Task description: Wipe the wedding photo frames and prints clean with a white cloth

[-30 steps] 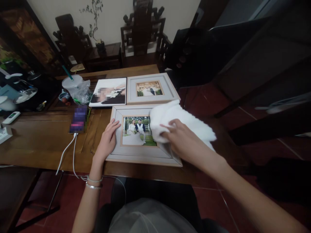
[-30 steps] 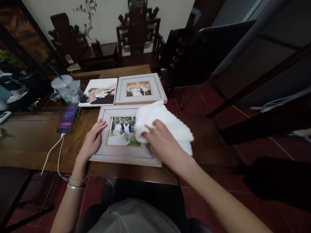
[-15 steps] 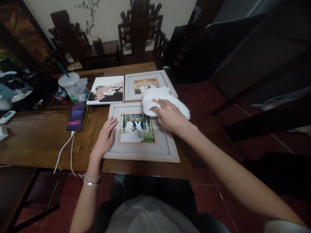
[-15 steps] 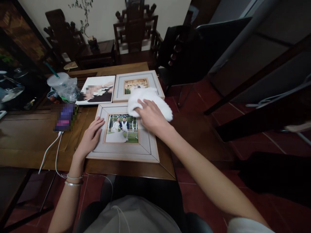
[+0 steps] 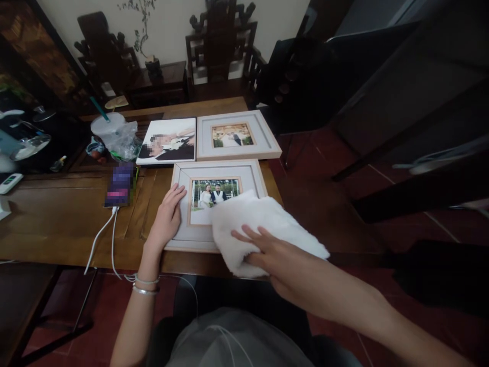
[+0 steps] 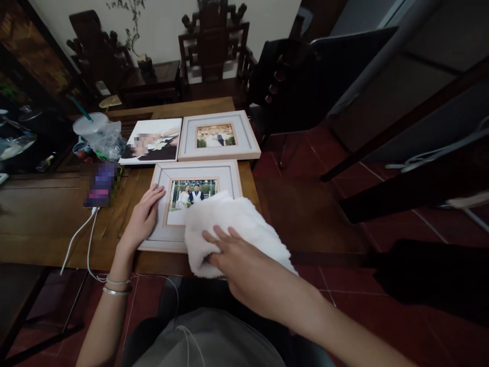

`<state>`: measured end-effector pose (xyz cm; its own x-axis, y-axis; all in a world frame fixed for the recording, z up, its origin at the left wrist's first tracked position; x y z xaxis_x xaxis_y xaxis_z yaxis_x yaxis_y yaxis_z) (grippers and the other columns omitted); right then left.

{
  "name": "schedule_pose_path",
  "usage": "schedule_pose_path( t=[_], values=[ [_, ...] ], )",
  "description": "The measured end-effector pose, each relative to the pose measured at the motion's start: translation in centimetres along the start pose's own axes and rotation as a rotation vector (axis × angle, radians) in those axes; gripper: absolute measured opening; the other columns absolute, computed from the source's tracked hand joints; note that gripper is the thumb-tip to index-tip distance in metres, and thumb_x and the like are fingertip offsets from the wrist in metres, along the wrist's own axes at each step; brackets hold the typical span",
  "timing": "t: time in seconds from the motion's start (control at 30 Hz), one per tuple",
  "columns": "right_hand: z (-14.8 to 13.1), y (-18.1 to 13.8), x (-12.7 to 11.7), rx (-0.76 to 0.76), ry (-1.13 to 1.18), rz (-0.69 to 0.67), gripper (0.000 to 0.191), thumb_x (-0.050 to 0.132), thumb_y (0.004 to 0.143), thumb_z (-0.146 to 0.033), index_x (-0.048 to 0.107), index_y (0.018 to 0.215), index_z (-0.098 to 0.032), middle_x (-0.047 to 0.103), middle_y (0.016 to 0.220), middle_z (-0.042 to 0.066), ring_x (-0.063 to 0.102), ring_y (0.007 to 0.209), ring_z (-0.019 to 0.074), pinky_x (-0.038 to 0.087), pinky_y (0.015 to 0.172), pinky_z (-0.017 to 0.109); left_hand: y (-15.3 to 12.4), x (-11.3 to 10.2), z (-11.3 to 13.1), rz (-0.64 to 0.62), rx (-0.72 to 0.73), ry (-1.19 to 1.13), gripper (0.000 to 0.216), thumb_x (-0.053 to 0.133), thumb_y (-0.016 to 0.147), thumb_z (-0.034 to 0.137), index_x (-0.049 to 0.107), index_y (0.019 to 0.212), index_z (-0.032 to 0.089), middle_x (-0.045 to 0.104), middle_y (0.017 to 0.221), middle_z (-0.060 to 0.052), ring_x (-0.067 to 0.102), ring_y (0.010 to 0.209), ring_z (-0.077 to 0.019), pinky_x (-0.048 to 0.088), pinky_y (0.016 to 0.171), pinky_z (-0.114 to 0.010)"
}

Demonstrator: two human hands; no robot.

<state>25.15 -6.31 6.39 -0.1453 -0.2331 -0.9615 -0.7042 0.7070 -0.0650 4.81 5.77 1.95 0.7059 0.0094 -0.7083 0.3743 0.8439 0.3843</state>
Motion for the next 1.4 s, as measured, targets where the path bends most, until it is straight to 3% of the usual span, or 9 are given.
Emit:
schedule_pose_path(
  t=[0.23,0.37,0.47,0.57,0.77,0.87,1.07,1.23,1.4],
  values=[
    [7.8,6.2,-0.5,0.185,-0.102,0.211,0.058,0.042,0.067,0.007,0.068,0.114,-0.012,0.041,0.152,0.013,0.029,0.143,0.0368,0.026,0.116,0.062,0.0,0.0,0.1,-0.042,-0.015,-0.007,0.041,0.036,0.097,0.012,0.056,0.132,0.014,0.054,0.142,-0.014,0.034,0.144,-0.0221,0.027,0.119,-0.054],
    [11.9,9.4,-1.5,0.303,-0.227,0.307,0.054,0.047,0.074,0.000,0.066,0.121,-0.017,0.037,0.155,0.011,0.022,0.143,0.0465,0.017,0.106,0.080,0.0,-0.1,-0.1,-0.026,-0.019,-0.024,0.040,0.037,0.096,0.012,0.058,0.130,0.015,0.056,0.141,-0.013,0.036,0.143,-0.0219,0.028,0.119,-0.054],
    [11.2,9.4,-1.0,0.281,-0.303,0.264,0.049,0.050,0.078,-0.004,0.065,0.123,-0.015,0.042,0.152,0.013,0.027,0.140,0.0488,0.019,0.105,0.079,0.0,-0.1,-0.2,-0.008,-0.022,-0.014,0.041,0.036,0.095,0.011,0.059,0.129,0.015,0.056,0.140,-0.013,0.037,0.143,-0.0221,0.029,0.119,-0.054],
    [7.8,7.3,0.0,0.229,-0.336,0.187,0.043,0.050,0.080,-0.005,0.068,0.118,-0.014,0.046,0.149,0.015,0.033,0.137,0.0485,0.024,0.106,0.075,0.0,-0.1,-0.1,-0.005,-0.023,0.003,0.042,0.036,0.095,0.011,0.057,0.132,0.017,0.056,0.141,-0.012,0.037,0.143,-0.0219,0.029,0.119,-0.054],
    [-0.1,0.8,0.3,0.078,-0.111,0.017,0.040,0.058,0.074,-0.007,0.070,0.110,-0.020,0.048,0.148,0.011,0.040,0.135,0.0446,0.038,0.102,0.069,-0.1,0.1,0.2,-0.020,-0.024,0.027,0.042,0.036,0.098,0.017,0.052,0.138,0.019,0.051,0.146,-0.011,0.034,0.144,-0.0220,0.028,0.119,-0.053],
    [-1.4,0.1,0.3,0.029,-0.020,0.013,0.049,0.054,0.073,-0.004,0.067,0.116,-0.023,0.047,0.149,0.007,0.037,0.139,0.0400,0.037,0.106,0.067,0.0,0.2,0.3,-0.047,-0.034,0.065,0.042,0.038,0.100,0.023,0.049,0.140,0.018,0.048,0.148,-0.012,0.032,0.145,-0.0228,0.026,0.120,-0.053],
    [4.6,5.0,0.4,0.083,-0.070,0.191,0.050,0.053,0.071,-0.006,0.066,0.118,-0.020,0.055,0.141,0.012,0.039,0.139,0.0358,0.025,0.113,0.065,0.0,0.3,0.4,-0.108,-0.023,0.105,0.044,0.038,0.100,0.027,0.044,0.144,0.020,0.042,0.152,-0.010,0.027,0.147,-0.0231,0.024,0.120,-0.052],
    [10.9,8.2,-2.1,0.219,-0.106,0.420,0.054,0.046,0.075,-0.008,0.064,0.124,-0.020,0.070,0.112,0.011,0.061,0.111,0.0290,0.036,0.110,0.052,0.0,0.2,0.4,-0.101,-0.028,0.102,0.044,0.039,0.100,0.028,0.046,0.143,0.018,0.044,0.151,-0.011,0.029,0.146,-0.0241,0.026,0.120,-0.051],
    [10.8,9.0,-1.6,0.226,-0.134,0.380,0.054,0.046,0.074,-0.004,0.063,0.123,-0.016,0.054,0.140,0.015,0.042,0.133,0.0364,0.029,0.112,0.059,-0.1,0.2,0.4,-0.092,-0.024,0.084,0.044,0.040,0.100,0.028,0.047,0.142,0.019,0.045,0.150,-0.011,0.029,0.146,-0.0245,0.026,0.120,-0.052]
  ],
)
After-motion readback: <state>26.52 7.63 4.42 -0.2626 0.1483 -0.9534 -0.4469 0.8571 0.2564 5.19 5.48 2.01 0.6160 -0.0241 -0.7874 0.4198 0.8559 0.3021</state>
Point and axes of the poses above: each hand's wrist, its own y-axis towards the middle knuckle, its own x-axis out of the palm, z = x × y, the point moved 7 cm from there along y, towards the middle knuckle
